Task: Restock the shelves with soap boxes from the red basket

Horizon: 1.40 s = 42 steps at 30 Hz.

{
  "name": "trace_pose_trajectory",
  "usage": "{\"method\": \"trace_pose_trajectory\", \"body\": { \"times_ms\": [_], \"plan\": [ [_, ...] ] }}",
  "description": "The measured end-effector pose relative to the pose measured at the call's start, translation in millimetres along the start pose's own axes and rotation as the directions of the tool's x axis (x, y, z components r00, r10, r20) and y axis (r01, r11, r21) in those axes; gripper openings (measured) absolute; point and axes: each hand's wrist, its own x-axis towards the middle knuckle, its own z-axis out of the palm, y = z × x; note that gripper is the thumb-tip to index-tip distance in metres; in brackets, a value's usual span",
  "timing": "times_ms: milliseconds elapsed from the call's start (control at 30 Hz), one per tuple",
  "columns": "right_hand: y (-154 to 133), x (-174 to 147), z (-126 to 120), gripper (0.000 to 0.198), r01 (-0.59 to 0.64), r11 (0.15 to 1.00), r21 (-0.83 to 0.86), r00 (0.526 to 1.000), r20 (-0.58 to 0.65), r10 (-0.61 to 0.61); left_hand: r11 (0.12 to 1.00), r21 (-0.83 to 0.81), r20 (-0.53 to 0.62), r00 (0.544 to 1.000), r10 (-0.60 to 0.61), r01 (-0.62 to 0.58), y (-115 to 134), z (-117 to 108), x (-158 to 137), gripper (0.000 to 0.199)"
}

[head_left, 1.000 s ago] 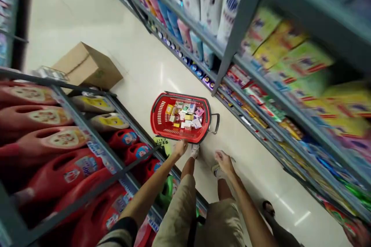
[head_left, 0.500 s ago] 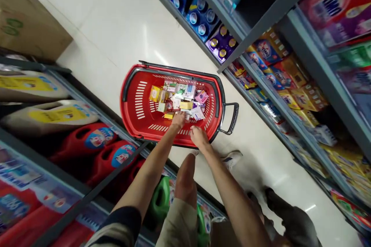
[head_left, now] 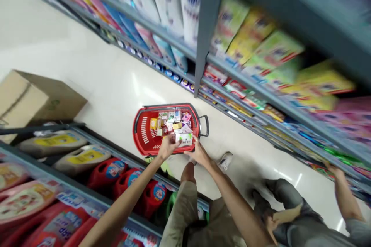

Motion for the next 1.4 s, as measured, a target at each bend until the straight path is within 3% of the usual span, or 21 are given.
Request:
{"method": "trace_pose_trajectory", "body": {
  "times_ms": [100, 233, 333, 433, 700, 867, 1033, 1100, 1200, 1400],
  "plan": [
    [-52, -84, -53, 0.093, 0.106, 0.986, 0.131, 0.984, -0.158, -0.084, 0.994, -0.098, 0.099, 0.994, 0.049, -0.039, 91, -4, -63, 0.050],
    [-107, -207, -124, 0.083, 0.172, 0.968, 0.180, 0.941, -0.321, -0.108, 0.985, -0.150, 0.264, 0.957, 0.121, -0.083, 200, 10, -143, 0.060],
    [-132, -292, -167, 0.082, 0.191, 0.959, 0.208, 0.905, -0.415, -0.090, 0.975, -0.196, 0.309, 0.937, 0.162, -0.104, 258, 32, -198, 0.069],
    [-140, -362, -191, 0.078, 0.216, 0.937, 0.275, 0.865, -0.499, -0.053, 0.964, -0.241, 0.344, 0.918, 0.196, -0.116, 296, 56, -246, 0.071],
    [-109, -482, -227, 0.072, 0.451, 0.815, 0.364, 0.766, -0.627, -0.144, 0.956, -0.211, 0.456, 0.845, 0.279, -0.202, 379, 120, -374, 0.082],
    [-97, -532, -265, 0.072, 0.510, 0.797, 0.325, 0.740, -0.637, -0.214, 0.940, -0.299, 0.391, 0.877, 0.279, -0.166, 403, 163, -429, 0.083],
    [-95, -566, -287, 0.078, 0.555, 0.764, 0.329, 0.739, -0.617, -0.271, 0.918, -0.318, 0.328, 0.882, 0.339, -0.234, 415, 186, -457, 0.080],
    [-99, -576, -294, 0.084, 0.571, 0.738, 0.360, 0.738, -0.618, -0.270, 0.898, -0.332, 0.334, 0.854, 0.399, -0.289, 424, 187, -464, 0.078],
    [-112, -590, -309, 0.090, 0.607, 0.689, 0.396, 0.730, -0.621, -0.286, 0.833, -0.407, 0.352, 0.777, 0.521, -0.374, 444, 184, -474, 0.075],
    [-156, -618, -339, 0.092, 0.714, 0.606, 0.351, 0.658, -0.633, -0.408, 0.668, -0.559, 0.329, 0.608, 0.723, -0.492, 486, 171, -501, 0.077]
  ]
}}
